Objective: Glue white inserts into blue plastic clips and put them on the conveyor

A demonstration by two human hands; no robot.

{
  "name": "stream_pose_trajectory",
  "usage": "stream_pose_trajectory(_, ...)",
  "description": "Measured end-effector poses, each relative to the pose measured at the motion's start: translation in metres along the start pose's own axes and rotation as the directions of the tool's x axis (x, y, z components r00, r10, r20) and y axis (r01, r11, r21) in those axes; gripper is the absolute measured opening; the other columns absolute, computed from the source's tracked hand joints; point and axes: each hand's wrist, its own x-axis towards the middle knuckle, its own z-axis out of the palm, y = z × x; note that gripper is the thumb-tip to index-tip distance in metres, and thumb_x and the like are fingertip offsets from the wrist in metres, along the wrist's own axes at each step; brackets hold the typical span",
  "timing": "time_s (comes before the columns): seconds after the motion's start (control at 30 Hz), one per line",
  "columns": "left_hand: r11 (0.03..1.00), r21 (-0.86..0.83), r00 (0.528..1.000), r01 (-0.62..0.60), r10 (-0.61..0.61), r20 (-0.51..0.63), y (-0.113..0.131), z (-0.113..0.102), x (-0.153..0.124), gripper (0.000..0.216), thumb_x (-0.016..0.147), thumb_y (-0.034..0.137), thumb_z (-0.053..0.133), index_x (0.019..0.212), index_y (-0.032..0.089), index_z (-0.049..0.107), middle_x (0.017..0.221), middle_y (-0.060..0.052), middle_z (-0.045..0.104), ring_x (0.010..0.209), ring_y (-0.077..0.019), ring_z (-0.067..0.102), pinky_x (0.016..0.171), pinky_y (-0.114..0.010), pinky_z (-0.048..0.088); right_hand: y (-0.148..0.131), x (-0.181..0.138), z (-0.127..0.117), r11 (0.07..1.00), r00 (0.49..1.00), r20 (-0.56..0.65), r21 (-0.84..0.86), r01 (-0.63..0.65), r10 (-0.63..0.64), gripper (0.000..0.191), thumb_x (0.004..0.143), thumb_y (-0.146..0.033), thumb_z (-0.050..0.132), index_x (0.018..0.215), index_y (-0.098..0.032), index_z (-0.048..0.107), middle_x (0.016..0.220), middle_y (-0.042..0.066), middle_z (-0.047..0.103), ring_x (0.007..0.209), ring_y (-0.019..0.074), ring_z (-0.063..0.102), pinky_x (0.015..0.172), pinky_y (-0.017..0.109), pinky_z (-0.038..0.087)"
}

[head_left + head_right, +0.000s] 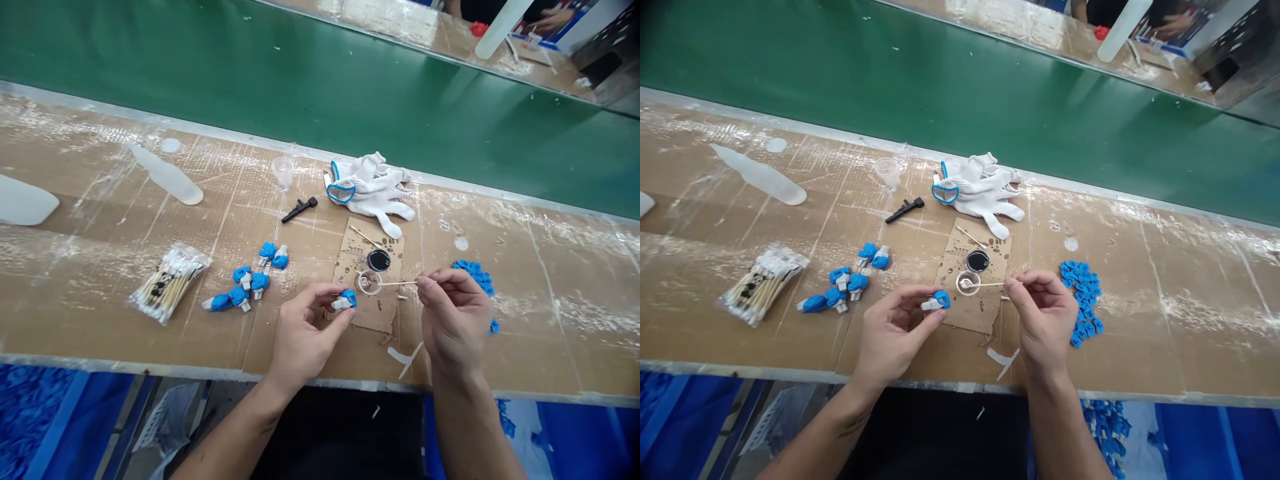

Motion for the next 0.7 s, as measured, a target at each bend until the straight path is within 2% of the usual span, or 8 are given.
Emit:
stream_pose_trajectory(0.17, 0.999, -0.048, 1.000, -0.005, 0.006, 0.022, 0.008, 0.007, 0.001, 0.021, 0.079, 0.017, 0.084, 0.099, 0.021, 0.078, 0.102, -0.006, 0.084, 0.086, -0.0179, 0.080, 0.076, -0.024, 0.065, -0.021, -0.013, 0.005, 0.994, 0.992, 0.072, 0.042, 0.102, -0.105, 0.018, 0.081, -0.008, 0.083, 0.084, -0.023, 0.074, 0.077, -0.003, 0.071, 0.074, 0.0127, 0.069, 0.069, 0.025, 0.057)
stream_pose_trajectory(0.33, 0.997, -0.056, 0.998, -0.059, 0.059, 0.012, 0.014, 0.011, 0.000, 0.023, 0.076, 0.011, 0.086, 0.096, 0.021, 0.078, 0.102, -0.005, 0.084, 0.087, -0.0167, 0.080, 0.078, -0.023, 0.064, -0.027, -0.020, 0.006, 0.987, 0.973, 0.166, 0.031, 0.158, -0.161, 0.018, 0.085, -0.007, 0.081, 0.088, -0.024, 0.074, 0.078, -0.002, 0.071, 0.074, 0.0138, 0.069, 0.066, 0.027, 0.057)
stream_pose_trajectory(0.5, 0.993, -0.091, 0.997, -0.069, 0.071, 0.016, 0.019, 0.010, -0.002, 0.024, 0.075, 0.011, 0.087, 0.095, 0.021, 0.078, 0.101, -0.003, 0.084, 0.089, -0.0163, 0.080, 0.080, -0.022, 0.065, -0.028, -0.023, 0.009, 0.971, 0.957, 0.194, -0.061, 0.231, -0.216, 0.020, 0.085, -0.005, 0.079, 0.089, -0.024, 0.072, 0.077, -0.002, 0.070, 0.072, 0.0151, 0.069, 0.062, 0.028, 0.056)
stream_pose_trajectory(0.6, 0.993, -0.095, 0.997, -0.068, 0.070, 0.016, 0.021, 0.009, -0.004, 0.023, 0.076, 0.011, 0.087, 0.094, 0.021, 0.078, 0.101, -0.003, 0.084, 0.090, -0.0168, 0.080, 0.081, -0.022, 0.065, -0.035, -0.024, 0.012, 0.942, 0.932, 0.228, -0.116, 0.314, -0.282, 0.024, 0.083, -0.002, 0.077, 0.090, -0.025, 0.072, 0.074, -0.002, 0.069, 0.070, 0.0164, 0.068, 0.060, 0.030, 0.055)
stream_pose_trajectory(0.7, 0.994, -0.083, 0.997, -0.074, 0.075, 0.011, 0.021, 0.008, -0.005, 0.021, 0.076, 0.012, 0.087, 0.094, 0.021, 0.079, 0.100, -0.004, 0.084, 0.090, -0.0183, 0.081, 0.079, -0.024, 0.066, -0.042, -0.025, 0.014, 0.897, 0.883, 0.291, -0.138, 0.420, -0.369, 0.026, 0.082, 0.000, 0.076, 0.090, -0.024, 0.072, 0.073, -0.002, 0.069, 0.067, 0.0165, 0.066, 0.060, 0.033, 0.054)
